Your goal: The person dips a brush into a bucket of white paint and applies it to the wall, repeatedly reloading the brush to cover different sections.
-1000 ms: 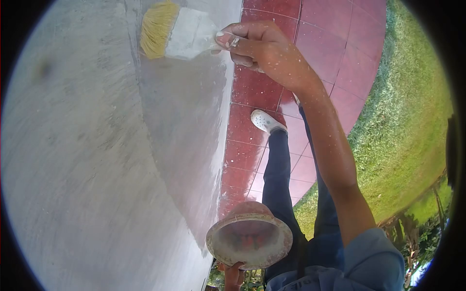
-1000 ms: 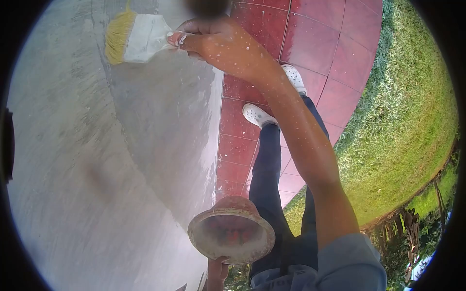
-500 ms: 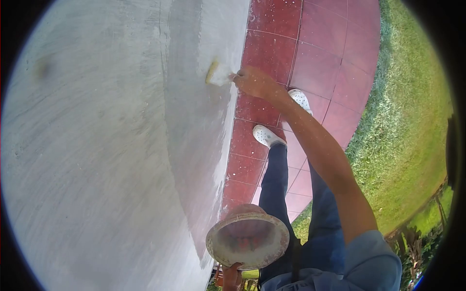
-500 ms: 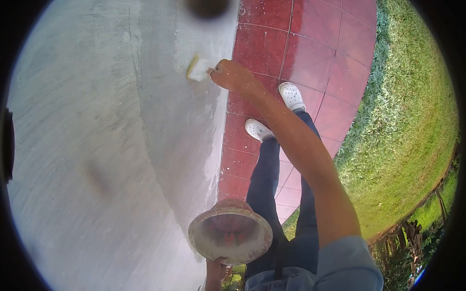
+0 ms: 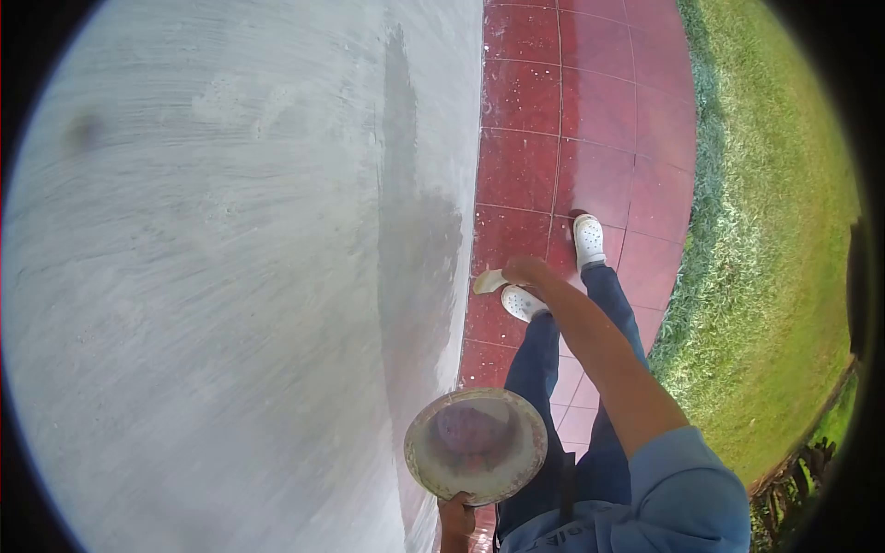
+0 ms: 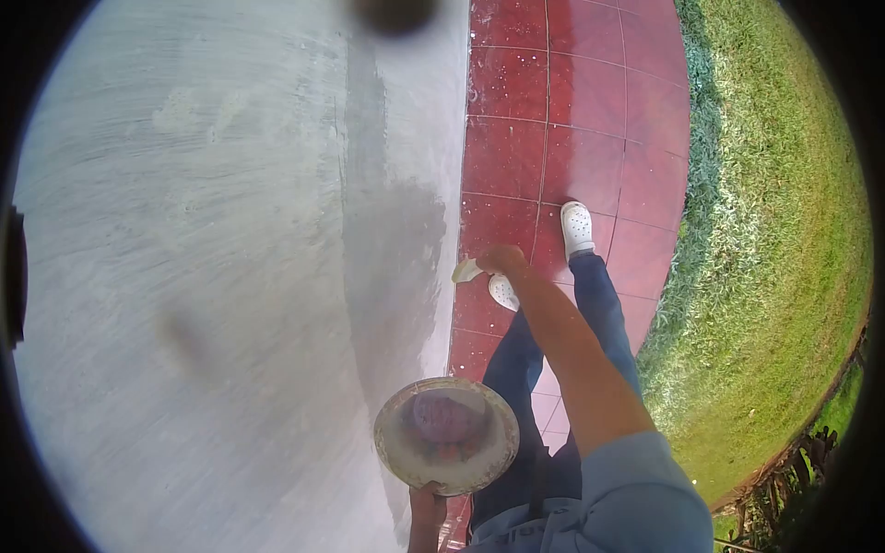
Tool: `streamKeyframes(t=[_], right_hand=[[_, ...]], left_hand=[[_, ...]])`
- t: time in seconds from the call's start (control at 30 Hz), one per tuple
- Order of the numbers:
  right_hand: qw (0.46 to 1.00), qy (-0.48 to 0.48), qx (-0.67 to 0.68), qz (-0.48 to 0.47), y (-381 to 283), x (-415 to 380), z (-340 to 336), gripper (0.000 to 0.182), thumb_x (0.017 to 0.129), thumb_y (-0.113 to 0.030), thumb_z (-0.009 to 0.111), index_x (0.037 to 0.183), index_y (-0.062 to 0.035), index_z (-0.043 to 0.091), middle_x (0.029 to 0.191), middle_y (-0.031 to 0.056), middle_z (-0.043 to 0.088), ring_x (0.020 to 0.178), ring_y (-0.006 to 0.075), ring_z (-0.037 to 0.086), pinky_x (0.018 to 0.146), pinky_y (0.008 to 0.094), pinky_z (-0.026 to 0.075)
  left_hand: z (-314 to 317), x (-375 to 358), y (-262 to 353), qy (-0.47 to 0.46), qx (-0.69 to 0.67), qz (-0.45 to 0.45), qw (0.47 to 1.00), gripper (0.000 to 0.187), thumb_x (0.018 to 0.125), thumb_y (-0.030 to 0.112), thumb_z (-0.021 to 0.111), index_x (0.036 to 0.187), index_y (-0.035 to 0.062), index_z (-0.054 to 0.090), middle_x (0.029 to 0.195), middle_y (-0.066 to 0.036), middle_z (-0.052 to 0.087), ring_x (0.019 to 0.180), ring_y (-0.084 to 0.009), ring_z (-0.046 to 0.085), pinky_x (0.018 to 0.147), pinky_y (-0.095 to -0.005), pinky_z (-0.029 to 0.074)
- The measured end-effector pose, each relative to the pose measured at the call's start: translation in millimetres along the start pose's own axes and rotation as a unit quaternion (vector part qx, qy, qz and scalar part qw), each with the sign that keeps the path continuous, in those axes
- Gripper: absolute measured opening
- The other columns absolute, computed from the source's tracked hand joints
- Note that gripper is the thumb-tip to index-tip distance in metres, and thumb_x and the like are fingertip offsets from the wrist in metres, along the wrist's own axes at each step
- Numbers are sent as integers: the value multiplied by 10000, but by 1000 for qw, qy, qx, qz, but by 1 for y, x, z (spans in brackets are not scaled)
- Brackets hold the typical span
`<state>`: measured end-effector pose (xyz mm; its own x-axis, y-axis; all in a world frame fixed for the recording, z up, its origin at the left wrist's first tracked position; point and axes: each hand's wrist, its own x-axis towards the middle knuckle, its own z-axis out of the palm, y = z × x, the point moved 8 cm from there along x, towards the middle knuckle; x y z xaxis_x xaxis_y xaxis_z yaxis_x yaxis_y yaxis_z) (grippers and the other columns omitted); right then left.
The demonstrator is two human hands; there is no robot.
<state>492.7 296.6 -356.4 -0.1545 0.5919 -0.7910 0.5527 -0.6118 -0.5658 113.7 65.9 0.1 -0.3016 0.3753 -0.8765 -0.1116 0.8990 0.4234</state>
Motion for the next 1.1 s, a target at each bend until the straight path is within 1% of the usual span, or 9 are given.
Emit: streamKeyframes(t=[0.1, 0.17, 0.33, 0.47, 0.5, 0.53, 0.77, 0.83, 1.1], right_hand=[[884, 161, 434, 56, 68, -81, -32, 501, 972, -489, 431, 795, -64, 626, 623, 53, 579, 522, 183, 558, 497, 363, 447], [871, 169, 446, 119, 113, -142, -49, 554, 982, -553, 390, 755, -85, 580, 603, 22, 513, 478, 143, 475, 429, 339, 398], [895, 177, 371, 170, 139, -338, -111, 477, 974, -461, 466, 871, -26, 632, 612, 44, 499, 438, 155, 459, 391, 319, 385], [924, 215, 295, 118, 119, -446, -151, 328, 967, -342, 548, 870, -37, 620, 631, 36, 517, 449, 142, 485, 414, 302, 405], [946, 257, 195, -35, 91, -471, -167, 290, 953, -302, 576, 859, -32, 626, 645, 43, 545, 460, 145, 523, 420, 309, 415], [919, 288, 268, 34, 101, -488, -169, 233, 945, -241, 580, 948, -24, 667, 649, 17, 553, 487, 101, 503, 439, 271, 399], [906, 271, 297, -132, -39, -581, -208, 272, 923, -134, 591, 1144, -9, 689, 721, -5, 623, 568, 33, 451, 513, 209, 362], [923, 216, 249, -196, -67, -589, -224, 338, 897, -143, 616, 1206, -16, 676, 741, 3, 631, 593, 56, 461, 556, 231, 392], [958, 110, -30, -263, -134, -596, -288, 343, 858, -70, 627, 1180, 41, 667, 867, 89, 728, 636, 124, 631, 582, 269, 506]], left_hand=[[18, -4, 10, -48, 45, 38, 997, 728, 649, -136, 526, 1352, -3, 396, 1266, -137, 524, 1179, -304, 553, 982, -437, 491], [53, -23, 38, -63, 11, 50, 997, 682, 666, -105, 544, 1331, -14, 424, 1222, -124, 557, 1131, -272, 577, 971, -376, 480], [90, -30, 81, -108, 98, 204, 968, 608, 662, -51, 572, 1267, -43, 515, 1106, -105, 635, 1005, -222, 614, 893, -281, 467], [120, -25, 95, -111, 87, 239, 961, 638, 638, -49, 578, 1274, -48, 526, 1106, -113, 647, 991, -227, 635, 840, -303, 500], [135, -45, 111, -106, 85, 258, 956, 635, 635, -47, 581, 1269, -44, 536, 1091, -118, 655, 969, -232, 645, 818, -309, 511], [146, -63, 117, -117, 71, 229, 964, 652, 640, -47, 571, 1290, -34, 526, 1094, -127, 650, 985, -240, 639, 835, -322, 508], [198, -140, 144, -86, 34, 235, 968, 598, 744, 2, 574, 1334, -39, 483, 1157, -155, 624, 1009, -259, 632, 890, -372, 501], [220, -145, 140, -86, -17, 323, 942, 536, 767, 16, 621, 1292, -38, 528, 1121, -185, 647, 958, -272, 671, 800, -363, 543], [303, -200, 114, -38, 23, 311, 949, 637, 757, -38, 593, 1371, -35, 424, 1145, -185, 631, 998, -272, 656, 815, -370, 550]])
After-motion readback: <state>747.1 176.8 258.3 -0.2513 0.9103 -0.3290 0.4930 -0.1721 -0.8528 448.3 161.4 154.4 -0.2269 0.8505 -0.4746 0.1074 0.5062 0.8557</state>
